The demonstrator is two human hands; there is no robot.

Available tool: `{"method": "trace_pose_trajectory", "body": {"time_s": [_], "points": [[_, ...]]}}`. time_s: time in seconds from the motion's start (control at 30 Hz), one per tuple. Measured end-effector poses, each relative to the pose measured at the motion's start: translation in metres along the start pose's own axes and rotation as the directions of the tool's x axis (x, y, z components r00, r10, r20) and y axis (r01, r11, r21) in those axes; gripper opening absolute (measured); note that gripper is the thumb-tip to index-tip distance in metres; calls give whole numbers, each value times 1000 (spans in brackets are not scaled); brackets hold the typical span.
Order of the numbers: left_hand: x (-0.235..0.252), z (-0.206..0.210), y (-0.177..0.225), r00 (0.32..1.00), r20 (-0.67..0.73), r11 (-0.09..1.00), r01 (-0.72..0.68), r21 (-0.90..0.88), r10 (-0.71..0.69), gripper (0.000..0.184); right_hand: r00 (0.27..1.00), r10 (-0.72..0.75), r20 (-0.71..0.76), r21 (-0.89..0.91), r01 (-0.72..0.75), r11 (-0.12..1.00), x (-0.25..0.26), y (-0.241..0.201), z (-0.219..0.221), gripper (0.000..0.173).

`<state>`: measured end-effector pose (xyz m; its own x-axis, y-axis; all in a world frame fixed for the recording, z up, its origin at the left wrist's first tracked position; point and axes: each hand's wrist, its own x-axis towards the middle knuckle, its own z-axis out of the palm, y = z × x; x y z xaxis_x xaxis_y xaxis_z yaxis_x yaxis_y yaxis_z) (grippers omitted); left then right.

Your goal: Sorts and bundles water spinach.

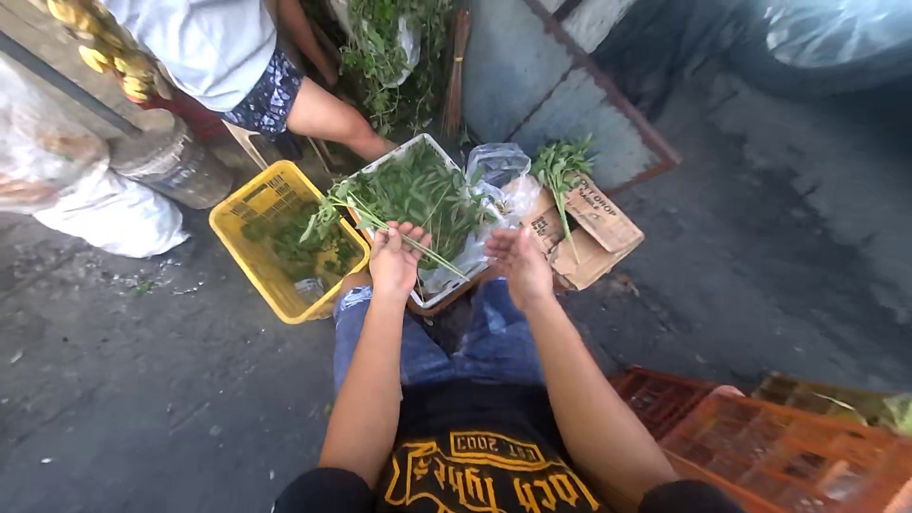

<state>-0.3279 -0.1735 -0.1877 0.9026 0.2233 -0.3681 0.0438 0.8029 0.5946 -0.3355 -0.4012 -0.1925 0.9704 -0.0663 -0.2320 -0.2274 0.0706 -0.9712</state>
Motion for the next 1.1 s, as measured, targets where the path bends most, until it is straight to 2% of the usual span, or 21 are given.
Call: {"method": "trace_pose_trajectory", "body": {"time_s": [0.07,0.1,0.13,0.2,0.27,0.37,0.47,0.63,0.73,0.97,1.1], "points": [[4,0,-1,1000,21,1000,-5,-6,5,14,999,-34,-19,-45,33,998,-11,12,8,44],[5,0,-2,1000,31,1000,-5,5,5,14,998,-62,23,-120,64,991,-15,13,12,35],[6,0,-3,999,38,1000,-5,20,4,14,994,-70,89,-216,87,973,-17,10,16,36],[5,-2,-4,998,64,998,-4,58,0,14,966,19,256,-376,81,923,-16,3,21,35],[4,-5,-5,996,87,997,1,75,-7,15,924,123,363,-439,53,897,-12,-1,25,28],[6,-5,-2,994,109,993,-15,117,2,17,950,75,302,-471,81,879,-6,1,32,13],[4,-10,-1,991,131,981,-37,191,12,18,966,66,250,-484,66,873,-2,2,37,8],[-1,-13,-9,991,130,952,-22,305,-19,21,980,25,197,-487,75,870,2,-4,55,9],[-4,-11,-20,988,155,932,-32,361,-26,21,979,-49,197,-484,140,864,3,-4,66,14],[-1,-6,-23,989,146,933,-31,359,-23,20,962,-192,195,-609,272,745,-4,-1,72,10],[-1,-5,-23,988,149,941,-24,336,-28,22,962,-180,206,-580,268,770,-1,-1,67,7]]}}
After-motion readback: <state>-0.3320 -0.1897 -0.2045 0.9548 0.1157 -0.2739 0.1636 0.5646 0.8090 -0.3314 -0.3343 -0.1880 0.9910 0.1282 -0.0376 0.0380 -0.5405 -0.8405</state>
